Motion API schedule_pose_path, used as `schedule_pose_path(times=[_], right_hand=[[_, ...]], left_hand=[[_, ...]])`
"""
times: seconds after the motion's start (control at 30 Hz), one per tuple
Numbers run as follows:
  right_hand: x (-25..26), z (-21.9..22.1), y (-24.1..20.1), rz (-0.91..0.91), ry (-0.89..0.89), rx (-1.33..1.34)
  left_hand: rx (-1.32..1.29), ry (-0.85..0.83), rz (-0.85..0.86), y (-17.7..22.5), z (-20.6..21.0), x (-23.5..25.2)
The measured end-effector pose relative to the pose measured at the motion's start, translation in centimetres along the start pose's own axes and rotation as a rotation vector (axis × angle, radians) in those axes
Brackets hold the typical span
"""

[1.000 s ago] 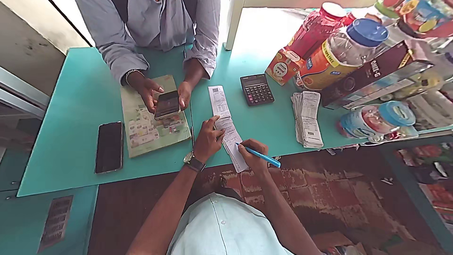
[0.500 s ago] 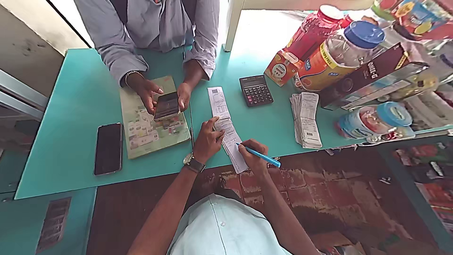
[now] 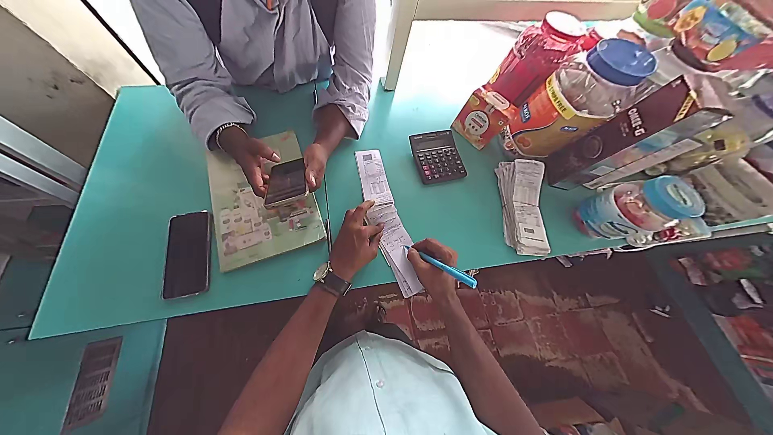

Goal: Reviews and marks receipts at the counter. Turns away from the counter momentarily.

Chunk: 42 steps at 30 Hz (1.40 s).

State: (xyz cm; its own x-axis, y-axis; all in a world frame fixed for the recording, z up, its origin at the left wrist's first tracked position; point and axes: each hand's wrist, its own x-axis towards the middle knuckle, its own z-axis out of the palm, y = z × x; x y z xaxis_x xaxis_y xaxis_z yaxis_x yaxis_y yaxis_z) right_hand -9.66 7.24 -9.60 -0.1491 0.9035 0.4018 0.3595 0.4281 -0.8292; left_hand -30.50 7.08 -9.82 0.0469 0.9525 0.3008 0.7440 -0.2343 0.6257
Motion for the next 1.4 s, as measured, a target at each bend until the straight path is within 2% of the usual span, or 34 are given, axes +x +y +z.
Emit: schedule_pose_path(times=[1.27,1.4], right_hand=[[-0.09,0.32,-0.20,0.053,0.082,-0.089],[-0.82,0.03,-0.47,-0.067,0.117,-0.031]], left_hand=[[-0.006,0.006,-0.002,0.07,-0.02,-0.10],[-0.013,0.013,-0.005,0.06,-0.16,0.12]])
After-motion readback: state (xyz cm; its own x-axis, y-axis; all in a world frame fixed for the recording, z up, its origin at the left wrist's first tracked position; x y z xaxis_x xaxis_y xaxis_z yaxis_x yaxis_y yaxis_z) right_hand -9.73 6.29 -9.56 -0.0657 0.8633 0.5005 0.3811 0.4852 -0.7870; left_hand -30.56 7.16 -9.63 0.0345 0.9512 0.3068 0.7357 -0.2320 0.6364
